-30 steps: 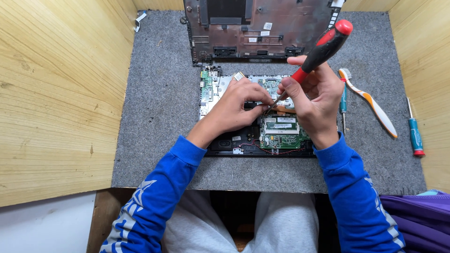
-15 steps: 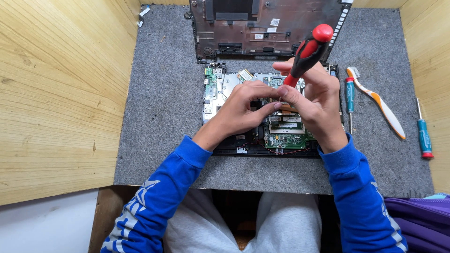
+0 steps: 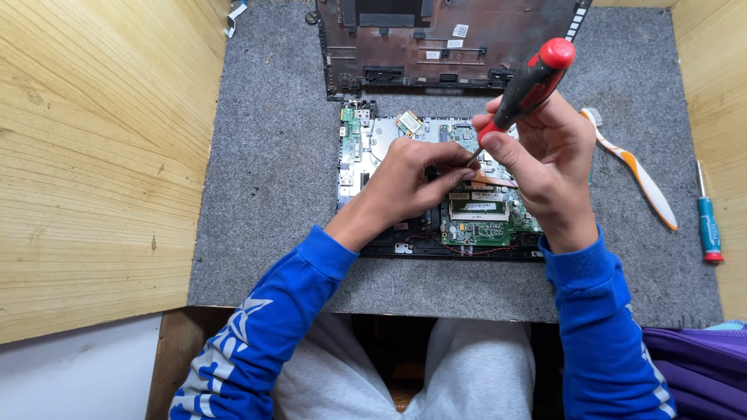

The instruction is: Disassembling and cleaning the internal components of multiple laptops using a screwdriver and a brush on a technician's workbench.

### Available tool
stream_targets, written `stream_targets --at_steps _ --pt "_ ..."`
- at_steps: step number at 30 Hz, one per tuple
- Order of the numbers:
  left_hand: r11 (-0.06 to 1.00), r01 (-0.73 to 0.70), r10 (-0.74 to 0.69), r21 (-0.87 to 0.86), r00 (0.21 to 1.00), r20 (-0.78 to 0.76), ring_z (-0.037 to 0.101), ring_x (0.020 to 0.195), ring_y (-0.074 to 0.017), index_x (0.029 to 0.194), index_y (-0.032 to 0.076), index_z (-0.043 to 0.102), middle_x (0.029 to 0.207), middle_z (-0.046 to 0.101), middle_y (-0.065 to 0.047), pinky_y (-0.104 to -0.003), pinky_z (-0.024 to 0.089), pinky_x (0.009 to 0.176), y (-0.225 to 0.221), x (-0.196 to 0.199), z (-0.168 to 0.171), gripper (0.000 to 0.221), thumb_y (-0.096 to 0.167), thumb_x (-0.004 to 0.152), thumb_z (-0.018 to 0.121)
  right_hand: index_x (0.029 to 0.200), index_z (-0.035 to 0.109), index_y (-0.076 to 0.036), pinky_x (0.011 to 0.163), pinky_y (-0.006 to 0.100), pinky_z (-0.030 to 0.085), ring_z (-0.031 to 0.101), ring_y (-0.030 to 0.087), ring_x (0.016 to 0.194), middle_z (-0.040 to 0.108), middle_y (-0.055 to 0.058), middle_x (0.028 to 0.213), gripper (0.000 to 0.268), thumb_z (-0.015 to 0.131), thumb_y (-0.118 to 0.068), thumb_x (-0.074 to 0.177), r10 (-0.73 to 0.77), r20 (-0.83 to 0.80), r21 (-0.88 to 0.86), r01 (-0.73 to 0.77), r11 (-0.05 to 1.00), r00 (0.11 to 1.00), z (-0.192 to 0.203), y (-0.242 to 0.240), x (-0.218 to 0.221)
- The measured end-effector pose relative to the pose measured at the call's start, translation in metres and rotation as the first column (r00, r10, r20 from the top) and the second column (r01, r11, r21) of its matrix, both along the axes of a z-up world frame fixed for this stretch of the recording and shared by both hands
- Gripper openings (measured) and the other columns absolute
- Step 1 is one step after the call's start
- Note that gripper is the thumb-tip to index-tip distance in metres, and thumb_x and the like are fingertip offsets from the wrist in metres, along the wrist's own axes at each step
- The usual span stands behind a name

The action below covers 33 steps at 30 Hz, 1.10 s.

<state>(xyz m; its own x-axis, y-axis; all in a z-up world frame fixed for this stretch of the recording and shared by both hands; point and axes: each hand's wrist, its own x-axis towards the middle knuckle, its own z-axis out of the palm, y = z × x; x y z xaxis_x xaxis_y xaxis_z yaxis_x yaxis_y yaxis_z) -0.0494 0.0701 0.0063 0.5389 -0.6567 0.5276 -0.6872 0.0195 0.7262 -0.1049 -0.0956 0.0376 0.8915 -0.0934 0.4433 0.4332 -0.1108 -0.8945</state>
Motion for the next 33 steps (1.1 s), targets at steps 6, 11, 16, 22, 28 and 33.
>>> stream_targets --at_steps 6,11,16,22,28,33 --pt "0.998 -0.058 0.056 -0.023 0.993 -0.102 0.059 0.058 -0.0124 0.077 0.007 0.059 0.068 0.063 -0.001 -0.026 0.046 0.057 0.0 -0.003 0.002 0.012 0.012 0.082 0.068 0.12 0.052 0.0 0.098 0.032 0.048 0.06 0.022 0.105 0.062 0.016 0.108 0.04 0.054 -0.028 0.092 0.221 -0.16 -0.008 -0.225 0.974 0.962 0.016 0.003 -0.003" --pt "0.995 -0.096 0.095 -0.003 0.99 -0.1 0.043 0.054 -0.0126 0.074 0.007 0.049 0.061 0.047 0.0 -0.03 0.034 0.052 -0.007 -0.004 -0.003 0.024 0.015 0.081 0.07 0.099 0.056 -0.007 0.089 0.03 0.055 0.065 0.018 0.093 0.065 0.01 0.097 0.021 0.069 -0.014 0.083 0.163 -0.131 0.111 -0.149 0.983 0.978 0.003 0.004 0.003" --pt "1.0 -0.003 0.007 0.029 0.991 -0.135 0.066 0.072 -0.0144 0.093 0.007 0.062 0.082 0.069 -0.004 -0.028 0.049 0.064 0.003 -0.002 0.011 0.013 0.018 0.087 0.063 0.119 0.056 -0.002 0.079 0.027 0.051 0.059 0.016 0.1 0.063 0.015 0.117 0.035 0.055 -0.023 0.091 0.161 -0.172 -0.075 -0.176 0.982 0.972 0.015 0.005 0.003" --pt "0.998 -0.054 0.048 -0.025 0.98 -0.192 0.05 0.061 -0.0081 0.074 0.008 0.053 0.066 0.056 0.001 -0.024 0.041 0.057 0.0 -0.003 0.008 0.018 0.012 0.082 0.069 0.12 0.049 -0.004 0.093 0.033 0.05 0.062 0.021 0.107 0.06 0.011 0.107 0.042 0.065 -0.019 0.085 0.17 -0.14 0.012 -0.17 0.985 0.976 0.009 0.002 0.001" --pt "0.998 -0.07 0.068 -0.009 0.988 -0.135 0.054 0.062 -0.0128 0.08 0.006 0.056 0.069 0.059 -0.003 -0.027 0.043 0.058 -0.003 -0.005 0.009 0.02 0.021 0.082 0.069 0.109 0.057 -0.003 0.084 0.028 0.054 0.063 0.018 0.096 0.065 0.013 0.103 0.026 0.064 -0.012 0.086 0.129 -0.145 -0.015 -0.133 0.991 0.981 0.012 0.005 0.0" --pt "1.0 -0.014 0.013 -0.012 0.995 -0.101 0.07 0.084 -0.0212 0.101 0.002 0.064 0.092 0.071 -0.01 -0.031 0.055 0.075 0.0 -0.005 0.011 0.015 0.005 0.086 0.059 0.124 0.053 -0.002 0.097 0.035 0.05 0.059 0.023 0.114 0.063 0.016 0.118 0.042 0.055 -0.028 0.09 0.133 -0.169 -0.135 -0.156 0.978 0.977 0.022 0.005 0.0"
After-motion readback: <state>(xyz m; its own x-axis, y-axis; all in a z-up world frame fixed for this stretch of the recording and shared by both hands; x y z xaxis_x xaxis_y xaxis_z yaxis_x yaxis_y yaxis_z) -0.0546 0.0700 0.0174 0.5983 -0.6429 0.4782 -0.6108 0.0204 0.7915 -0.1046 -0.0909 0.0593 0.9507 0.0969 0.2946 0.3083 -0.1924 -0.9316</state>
